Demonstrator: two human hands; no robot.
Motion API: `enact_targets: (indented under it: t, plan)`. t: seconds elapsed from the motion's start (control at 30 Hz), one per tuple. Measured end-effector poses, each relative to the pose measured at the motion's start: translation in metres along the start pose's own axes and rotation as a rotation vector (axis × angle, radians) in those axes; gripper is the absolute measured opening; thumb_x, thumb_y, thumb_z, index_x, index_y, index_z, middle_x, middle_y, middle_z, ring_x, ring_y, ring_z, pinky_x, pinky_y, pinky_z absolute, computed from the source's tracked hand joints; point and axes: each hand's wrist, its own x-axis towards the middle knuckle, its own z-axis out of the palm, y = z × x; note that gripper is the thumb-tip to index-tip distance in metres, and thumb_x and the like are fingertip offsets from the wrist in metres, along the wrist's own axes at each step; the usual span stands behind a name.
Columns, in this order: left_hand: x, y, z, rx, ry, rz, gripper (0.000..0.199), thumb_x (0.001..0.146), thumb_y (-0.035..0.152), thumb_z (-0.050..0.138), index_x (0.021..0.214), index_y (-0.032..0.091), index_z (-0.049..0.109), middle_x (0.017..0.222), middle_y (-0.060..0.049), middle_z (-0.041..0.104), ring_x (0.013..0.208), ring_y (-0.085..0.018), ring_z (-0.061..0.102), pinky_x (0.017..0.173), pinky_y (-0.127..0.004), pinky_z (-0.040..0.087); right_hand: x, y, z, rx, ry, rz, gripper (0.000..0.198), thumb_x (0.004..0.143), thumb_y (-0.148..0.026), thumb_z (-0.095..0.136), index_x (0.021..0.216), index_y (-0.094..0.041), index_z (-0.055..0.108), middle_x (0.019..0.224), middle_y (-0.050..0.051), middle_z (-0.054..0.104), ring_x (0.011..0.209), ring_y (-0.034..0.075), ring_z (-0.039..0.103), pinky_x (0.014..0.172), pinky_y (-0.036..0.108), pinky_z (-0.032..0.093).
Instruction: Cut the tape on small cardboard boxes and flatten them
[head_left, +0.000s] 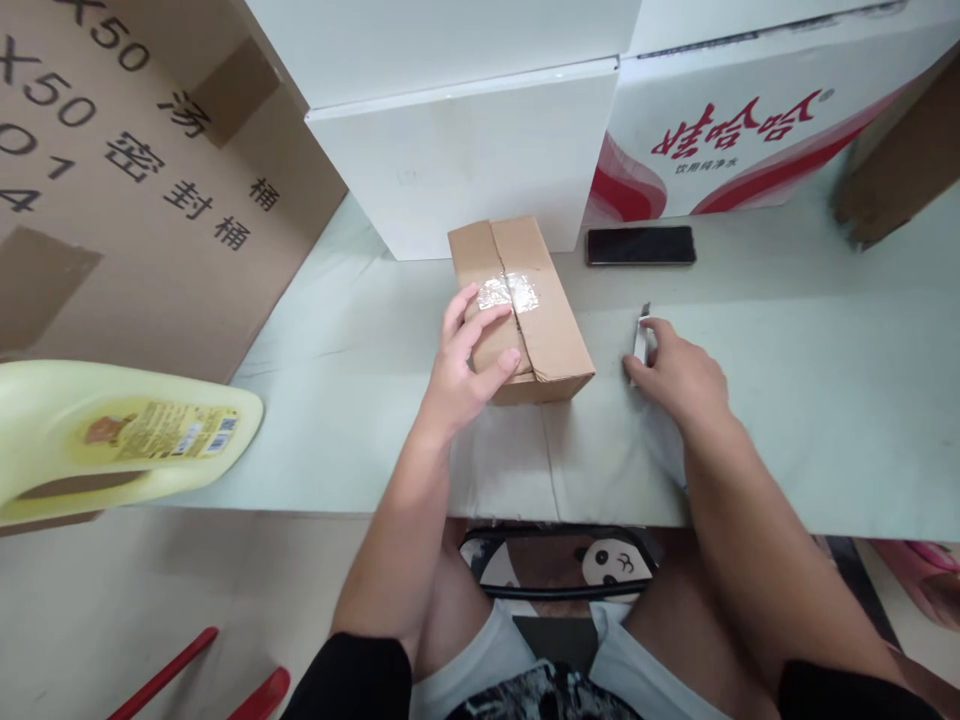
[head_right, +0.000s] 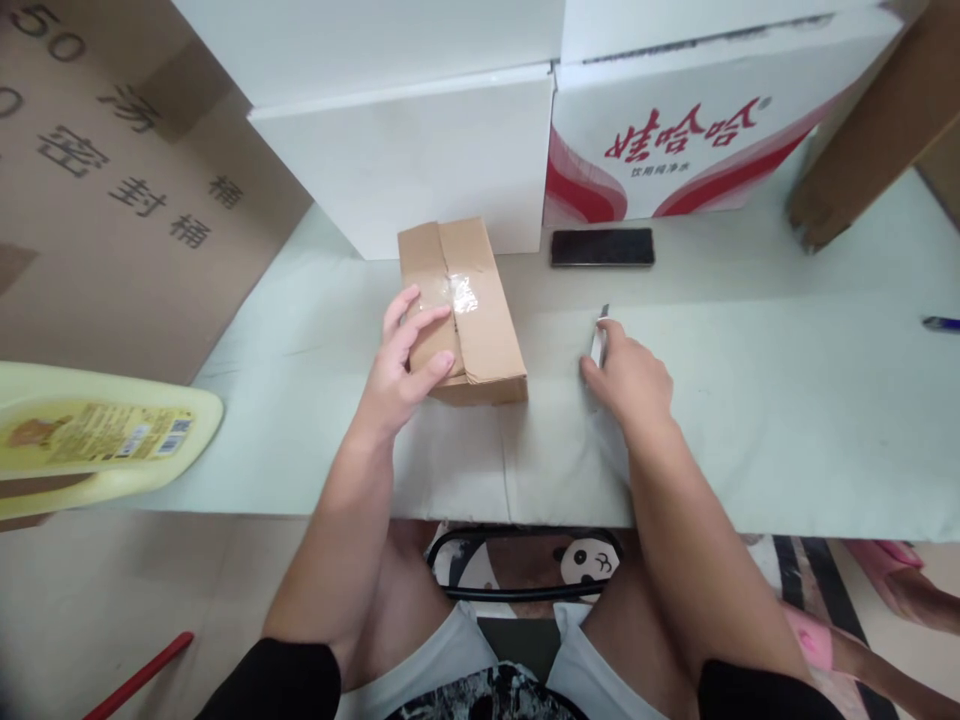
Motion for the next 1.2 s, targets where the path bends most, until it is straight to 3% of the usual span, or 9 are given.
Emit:
enact_targets:
  t: [0.17,0.33,0.4,0.47,0.6,0.67,0.73,0.9,1.2]
  plan:
    - [0.0,0.002,-0.001,0.046,-0.006,0.041,0.066,0.09,0.077,0.054,0.136,0.029,0.063,0.161,-0.012,0.038,0.156,-0.036,0.033,0.123,-0.055,0.04,-0.002,-0.004,0.001,0.174,0.052,-0.072,0.061,0.08,-0.028,0.053,0.141,-0.027,0.057,0.088,0.007,0.072,0.085,0.029,0.065,0.074,0.039,0.045]
    - [-0.007,0.02,-0.009,0.053,-0.144,0.048,0.058,0.093,0.065,0.059,0.139,0.03,0.063,0.158,-0.011,0.038,0.153,-0.035,0.037,0.124,-0.054,0.039,0.006,-0.001,-0.003,0.978,0.17,-0.144,0.031,0.074,-0.029,0.052,0.103,-0.026,0.062,0.072,0.0,0.064,0.063,0.019,0.062,0.061,0.033,0.047]
    - [-0.012,0.033,-0.01,0.046,-0.224,0.049,0.053,0.094,0.06,0.061,0.138,0.031,0.065,0.155,-0.011,0.04,0.151,-0.035,0.038,0.125,-0.055,0.037,0.007,-0.001,-0.007,1.302,0.203,-0.253,0.03,0.073,-0.033,0.052,0.101,-0.027,0.059,0.075,0.001,0.067,0.064,0.02,0.066,0.057,0.033,0.049]
    - [-0.016,0.046,-0.009,0.047,-0.309,0.048,0.05,0.093,0.055,0.064,0.138,0.033,0.066,0.154,-0.009,0.04,0.149,-0.035,0.041,0.125,-0.055,0.037,0.004,-0.002,-0.015,1.448,0.274,-0.327,0.033,0.07,-0.032,0.058,0.103,-0.029,0.057,0.077,-0.001,0.069,0.067,0.02,0.068,0.056,0.033,0.049]
    - [-0.021,0.062,-0.004,0.078,-0.388,0.045,0.047,0.092,0.047,0.068,0.137,0.038,0.067,0.153,-0.007,0.042,0.14,-0.033,0.048,0.122,-0.055,0.041,-0.017,-0.009,-0.038,1.439,0.458,-0.32,0.024,0.072,-0.025,0.07,0.086,-0.03,0.052,0.06,-0.005,0.06,0.051,0.017,0.058,0.045,0.03,0.038]
    - [-0.022,0.064,-0.001,0.102,-0.367,0.05,0.045,0.091,0.045,0.068,0.136,0.037,0.068,0.149,-0.008,0.044,0.137,-0.033,0.048,0.122,-0.056,0.041,-0.03,-0.014,-0.048,1.443,0.476,-0.357,0.019,0.081,-0.036,0.068,0.081,-0.03,0.05,0.051,-0.005,0.049,0.042,0.015,0.048,0.039,0.03,0.03]
    - [-0.021,0.064,0.001,0.114,-0.353,0.052,0.045,0.091,0.045,0.069,0.135,0.035,0.069,0.146,-0.009,0.044,0.138,-0.033,0.046,0.122,-0.055,0.041,-0.042,-0.02,-0.055,1.459,0.407,-0.42,0.022,0.087,-0.05,0.063,0.085,-0.03,0.053,0.052,-0.004,0.05,0.04,0.015,0.047,0.037,0.031,0.026]
    - [-0.021,0.064,0.005,0.085,-0.372,0.069,0.046,0.09,0.045,0.07,0.135,0.033,0.069,0.142,-0.011,0.043,0.138,-0.033,0.045,0.12,-0.053,0.044,-0.049,-0.026,-0.051,1.411,0.243,-0.524,0.022,0.088,-0.048,0.06,0.097,-0.028,0.059,0.073,0.001,0.069,0.054,0.018,0.063,0.043,0.031,0.043]
    - [-0.022,0.059,0.007,0.09,-0.37,0.082,0.045,0.091,0.048,0.068,0.134,0.034,0.069,0.143,-0.01,0.043,0.138,-0.033,0.045,0.12,-0.055,0.042,-0.046,-0.022,-0.045,1.259,0.345,-0.508,0.014,0.087,-0.037,0.065,0.097,-0.027,0.063,0.073,-0.001,0.067,0.059,0.016,0.064,0.052,0.032,0.052]
